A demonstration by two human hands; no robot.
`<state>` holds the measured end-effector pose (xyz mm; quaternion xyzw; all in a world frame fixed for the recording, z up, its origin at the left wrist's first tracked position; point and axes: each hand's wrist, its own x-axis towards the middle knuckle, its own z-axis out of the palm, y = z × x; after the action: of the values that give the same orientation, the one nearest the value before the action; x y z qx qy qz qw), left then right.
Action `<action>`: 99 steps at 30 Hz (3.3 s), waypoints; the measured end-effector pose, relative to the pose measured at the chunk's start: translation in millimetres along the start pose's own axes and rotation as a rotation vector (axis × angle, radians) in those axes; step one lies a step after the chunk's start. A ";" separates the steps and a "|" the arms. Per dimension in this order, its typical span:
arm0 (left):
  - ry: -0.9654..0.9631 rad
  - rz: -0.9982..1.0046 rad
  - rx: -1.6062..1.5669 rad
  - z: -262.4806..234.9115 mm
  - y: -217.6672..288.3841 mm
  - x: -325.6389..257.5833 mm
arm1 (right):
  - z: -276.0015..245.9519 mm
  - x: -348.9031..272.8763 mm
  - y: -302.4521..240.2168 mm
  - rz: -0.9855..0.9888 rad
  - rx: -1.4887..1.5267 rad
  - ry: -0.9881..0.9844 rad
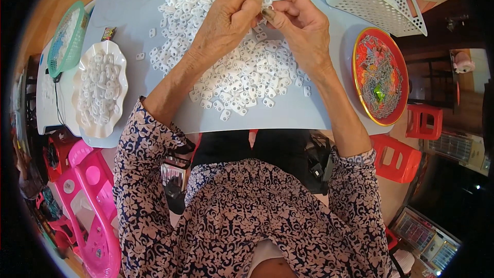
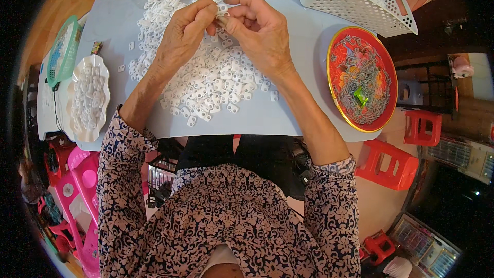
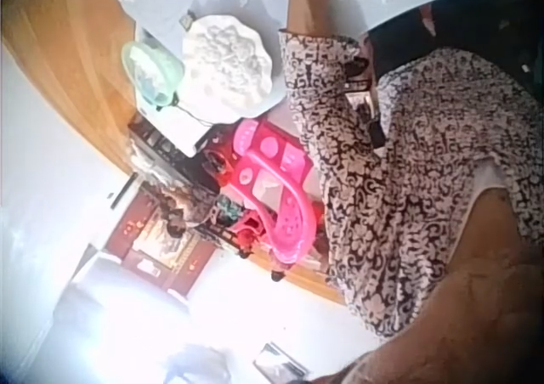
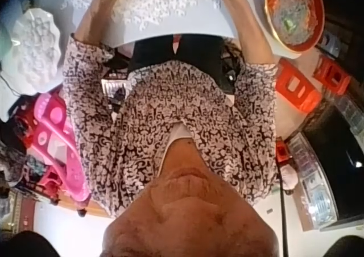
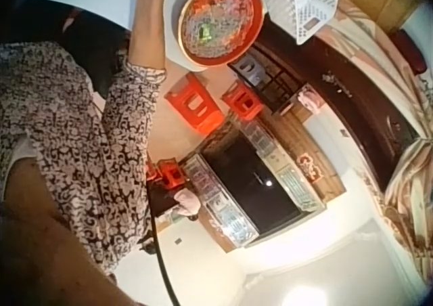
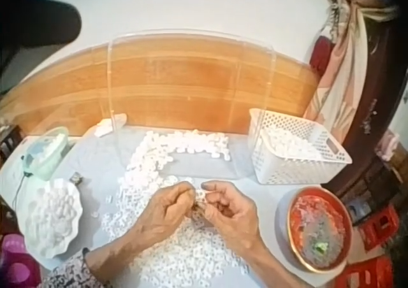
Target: Sorting and inspecting small white plastic components on a workspace table.
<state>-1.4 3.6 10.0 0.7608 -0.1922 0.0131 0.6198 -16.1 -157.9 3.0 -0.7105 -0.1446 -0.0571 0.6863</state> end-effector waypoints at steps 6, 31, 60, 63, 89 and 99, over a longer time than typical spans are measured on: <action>-0.013 -0.015 0.000 0.2 4.6 -1.3 | 1.1 0.0 -2.5 0.008 0.012 0.027; -0.004 0.009 0.046 -0.3 3.5 -0.6 | 0.0 0.0 0.2 0.051 0.141 0.012; -0.066 -0.001 0.077 -3.6 4.3 1.0 | -0.9 -0.2 -0.4 0.079 0.125 0.015; -0.063 0.057 0.046 -2.1 -3.0 1.6 | 0.0 -0.9 -0.8 0.056 0.128 0.018; -0.058 -0.018 -0.005 1.2 -9.5 0.8 | -1.4 -0.1 -2.0 -0.170 -0.348 -0.074; -0.131 -0.047 0.039 -2.6 -6.6 0.6 | -4.0 3.0 2.3 -0.234 -0.329 -0.067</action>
<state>1.7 6.9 4.6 0.7761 -0.2141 -0.0474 0.5913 -12.1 -161.5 1.8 -0.7930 -0.2374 -0.1357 0.5444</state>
